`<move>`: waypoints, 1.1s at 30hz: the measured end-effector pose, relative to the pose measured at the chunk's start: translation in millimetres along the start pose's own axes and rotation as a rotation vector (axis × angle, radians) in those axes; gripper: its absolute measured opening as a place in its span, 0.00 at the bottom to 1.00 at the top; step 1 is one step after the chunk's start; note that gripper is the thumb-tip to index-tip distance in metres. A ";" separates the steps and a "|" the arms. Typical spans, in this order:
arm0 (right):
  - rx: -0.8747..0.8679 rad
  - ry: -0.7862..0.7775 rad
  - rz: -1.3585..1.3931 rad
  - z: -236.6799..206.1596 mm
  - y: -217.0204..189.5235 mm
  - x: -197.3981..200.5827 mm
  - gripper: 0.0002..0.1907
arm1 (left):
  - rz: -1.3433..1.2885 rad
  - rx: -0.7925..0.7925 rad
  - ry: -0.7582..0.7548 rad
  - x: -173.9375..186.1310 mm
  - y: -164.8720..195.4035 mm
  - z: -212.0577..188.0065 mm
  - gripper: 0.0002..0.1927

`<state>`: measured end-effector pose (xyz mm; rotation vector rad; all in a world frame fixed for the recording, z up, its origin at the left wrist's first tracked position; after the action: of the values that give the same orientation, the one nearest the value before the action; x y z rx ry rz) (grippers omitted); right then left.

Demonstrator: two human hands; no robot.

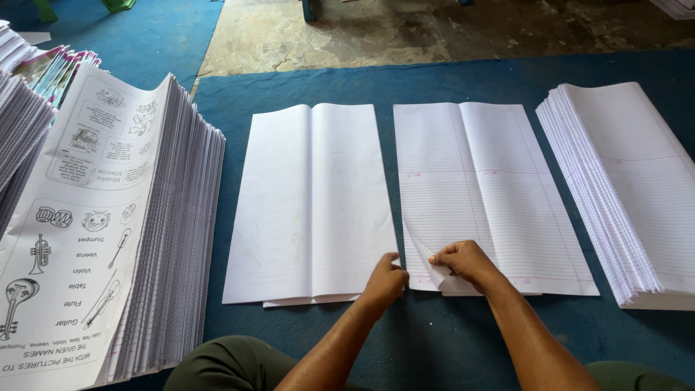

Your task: The person sits on the floor and repeatedly flips through stacks of printed and lined papers, separating them into different piles. They handle the papers by hand, moving them between stacks without using any tools.

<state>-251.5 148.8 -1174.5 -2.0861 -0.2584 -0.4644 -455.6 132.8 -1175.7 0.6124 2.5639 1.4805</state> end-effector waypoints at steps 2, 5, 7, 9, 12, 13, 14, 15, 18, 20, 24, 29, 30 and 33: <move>0.006 0.020 0.010 -2.5 -1.7 3.3 0.17 | 0.091 -0.122 0.090 6.1 4.9 2.6 0.32; 0.028 0.068 -0.003 -6.6 -5.2 7.4 0.17 | -0.021 -0.059 0.038 5.9 1.4 8.6 0.30; 0.056 0.073 0.011 -9.2 -8.2 9.3 0.17 | -0.059 -0.099 -0.013 4.8 3.4 11.6 0.28; 0.071 0.071 0.022 -12.0 -9.5 10.0 0.17 | -0.061 -0.114 -0.049 2.3 4.8 14.7 0.27; 0.088 0.074 -0.014 -16.0 -11.2 10.6 0.17 | -0.036 -0.101 -0.083 -3.9 7.8 19.3 0.25; 0.098 0.083 -0.054 -17.3 -12.4 10.3 0.17 | -0.042 -0.092 -0.091 -5.5 9.8 21.1 0.25; 0.106 0.090 -0.095 -18.8 -13.6 10.4 0.18 | -0.047 -0.082 -0.099 -7.3 11.9 22.6 0.25; 0.129 0.082 -0.099 -21.1 -15.0 9.5 0.19 | -0.071 -0.070 -0.107 -9.6 14.0 23.9 0.25; 0.167 0.065 -0.093 -25.6 -22.1 7.6 0.24 | -0.135 -0.040 -0.118 -12.9 24.3 29.7 0.27; 0.143 0.055 -0.068 -28.2 -24.3 8.7 0.28 | -0.174 -0.017 -0.111 -14.2 28.4 32.9 0.30; 0.132 0.065 -0.176 -23.0 -33.5 23.7 0.30 | -0.091 -0.032 -0.048 -15.7 31.4 36.2 0.28; 0.062 0.145 -0.419 -1.0 -33.4 76.0 0.25 | -0.097 -0.023 0.011 -14.7 29.8 37.5 0.19; 0.079 0.146 -0.449 3.0 -31.9 90.9 0.23 | -0.092 -0.035 0.018 -15.4 30.4 37.7 0.17; 0.065 0.189 -0.547 9.1 -18.1 141.8 0.20 | -0.058 -0.056 0.048 -19.0 30.8 37.5 0.13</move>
<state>-127.6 166.0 -1104.8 -1.8762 -0.7278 -0.9587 -418.3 168.9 -1170.6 0.4972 2.5425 1.5612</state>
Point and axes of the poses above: each hand's wrist, its own z-axis towards the middle knuckle, its own x-axis out of the back of the hand, y = z × x, the point moved 5 cm from there along z, towards the middle knuckle, and after that the axes turned 5 degrees about z, right-handed, at the moved point
